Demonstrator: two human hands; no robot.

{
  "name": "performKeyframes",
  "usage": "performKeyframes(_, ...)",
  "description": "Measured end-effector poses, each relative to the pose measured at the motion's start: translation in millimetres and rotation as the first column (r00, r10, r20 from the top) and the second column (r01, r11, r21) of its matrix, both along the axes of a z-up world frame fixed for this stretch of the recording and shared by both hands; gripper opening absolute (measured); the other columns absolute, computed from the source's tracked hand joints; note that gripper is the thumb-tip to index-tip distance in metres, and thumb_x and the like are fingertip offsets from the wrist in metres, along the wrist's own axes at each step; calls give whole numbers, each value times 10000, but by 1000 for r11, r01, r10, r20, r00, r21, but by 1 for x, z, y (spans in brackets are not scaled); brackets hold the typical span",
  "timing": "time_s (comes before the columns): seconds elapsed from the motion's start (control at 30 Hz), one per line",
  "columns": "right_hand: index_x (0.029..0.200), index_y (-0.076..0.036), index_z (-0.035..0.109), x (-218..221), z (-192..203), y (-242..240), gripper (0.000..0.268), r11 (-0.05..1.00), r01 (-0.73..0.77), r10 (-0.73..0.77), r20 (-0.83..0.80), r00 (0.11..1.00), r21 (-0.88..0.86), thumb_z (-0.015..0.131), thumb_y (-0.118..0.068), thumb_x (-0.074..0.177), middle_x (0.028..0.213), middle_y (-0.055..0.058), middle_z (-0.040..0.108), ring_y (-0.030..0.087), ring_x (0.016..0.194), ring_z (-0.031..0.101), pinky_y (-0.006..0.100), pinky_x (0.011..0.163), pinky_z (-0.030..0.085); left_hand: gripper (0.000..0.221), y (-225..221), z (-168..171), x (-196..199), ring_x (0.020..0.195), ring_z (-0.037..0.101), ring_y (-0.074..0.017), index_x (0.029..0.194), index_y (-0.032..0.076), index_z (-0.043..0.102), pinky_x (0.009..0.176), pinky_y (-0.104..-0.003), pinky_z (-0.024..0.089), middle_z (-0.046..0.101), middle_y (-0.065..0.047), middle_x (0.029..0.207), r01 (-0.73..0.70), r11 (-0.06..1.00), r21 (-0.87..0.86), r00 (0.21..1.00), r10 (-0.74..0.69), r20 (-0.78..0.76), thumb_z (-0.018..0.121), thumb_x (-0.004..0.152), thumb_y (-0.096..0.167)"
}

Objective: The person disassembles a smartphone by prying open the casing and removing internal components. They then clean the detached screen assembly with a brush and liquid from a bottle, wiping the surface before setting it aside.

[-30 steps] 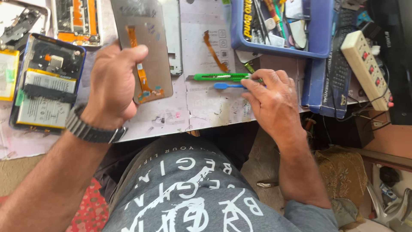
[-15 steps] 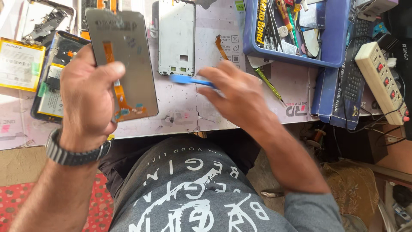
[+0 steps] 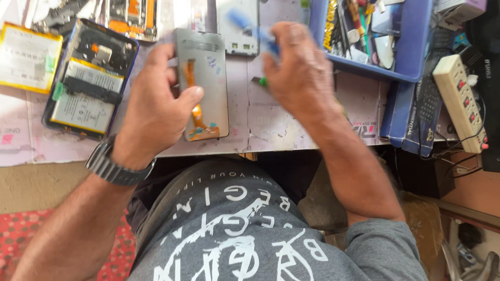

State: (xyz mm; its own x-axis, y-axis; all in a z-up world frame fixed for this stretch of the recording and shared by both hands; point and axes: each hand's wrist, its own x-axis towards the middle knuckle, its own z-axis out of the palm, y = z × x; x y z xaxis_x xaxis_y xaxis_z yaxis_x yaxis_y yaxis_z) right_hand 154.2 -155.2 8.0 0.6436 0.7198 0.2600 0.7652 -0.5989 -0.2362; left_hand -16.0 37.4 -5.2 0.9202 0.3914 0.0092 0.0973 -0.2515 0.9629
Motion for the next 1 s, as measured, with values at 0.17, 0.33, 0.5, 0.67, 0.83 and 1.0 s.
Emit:
performKeyframes(0.17, 1215, -8, 615, -19, 30, -46, 177, 987, -155, 157, -55, 986, 38, 690, -112, 1093, 1052, 163, 650, 325, 995, 654, 473, 854, 536, 519, -2, -6, 6, 787, 669, -90, 1374, -31, 477, 689, -246, 546, 745, -73, 937, 146, 984, -104, 989, -147, -3, 683, 900, 15)
performKeyframes(0.33, 1384, -38, 581, -60, 37, -69, 427, 933, -332, 359, -285, 889, 141, 738, -47, 988, 984, 145, 696, 283, 798, 671, 403, 693, 526, 362, -4, -12, 10, 844, 636, -132, 1269, -35, 570, 738, -278, 530, 712, -121, 992, 127, 959, -254, 990, -136, -20, 663, 921, -4)
performKeyframes(0.5, 1368, -74, 599, -71, 37, -68, 465, 915, -347, 398, -320, 860, 206, 767, -4, 941, 947, 143, 674, 282, 761, 652, 404, 646, 508, 364, -1, -4, 18, 1155, 685, -228, 1373, -73, 541, 1056, -369, 578, 659, -197, 1319, 276, 456, -846, 961, -128, 245, 486, 1019, -5)
performKeyframes(0.67, 1388, -69, 603, -64, 27, -56, 468, 898, -383, 427, -226, 875, 215, 747, 5, 948, 973, 143, 666, 296, 781, 656, 417, 658, 529, 487, -3, 5, 41, 1096, 715, -355, 1373, -59, 507, 923, -510, 620, 647, -220, 1274, 267, 152, -952, 946, -230, 229, 350, 972, 169)
performKeyframes(0.83, 1359, -88, 637, -46, 33, -48, 440, 872, -460, 461, 34, 887, 169, 708, 52, 947, 991, 111, 683, 267, 826, 694, 391, 690, 568, 494, 1, 15, 69, 1066, 702, -316, 1420, -67, 484, 898, -494, 618, 661, -229, 1288, 299, 142, -944, 924, -290, 249, 392, 1007, 187)
performKeyframes(1.0, 1351, -63, 648, -46, 34, -48, 431, 914, -373, 373, 31, 927, 158, 721, 50, 942, 937, 112, 674, 241, 774, 678, 372, 624, 551, 446, 4, 20, 80, 1013, 713, -301, 1356, -111, 505, 826, -495, 659, 668, -227, 1215, 278, 314, -908, 940, -286, 189, 436, 1008, 158)
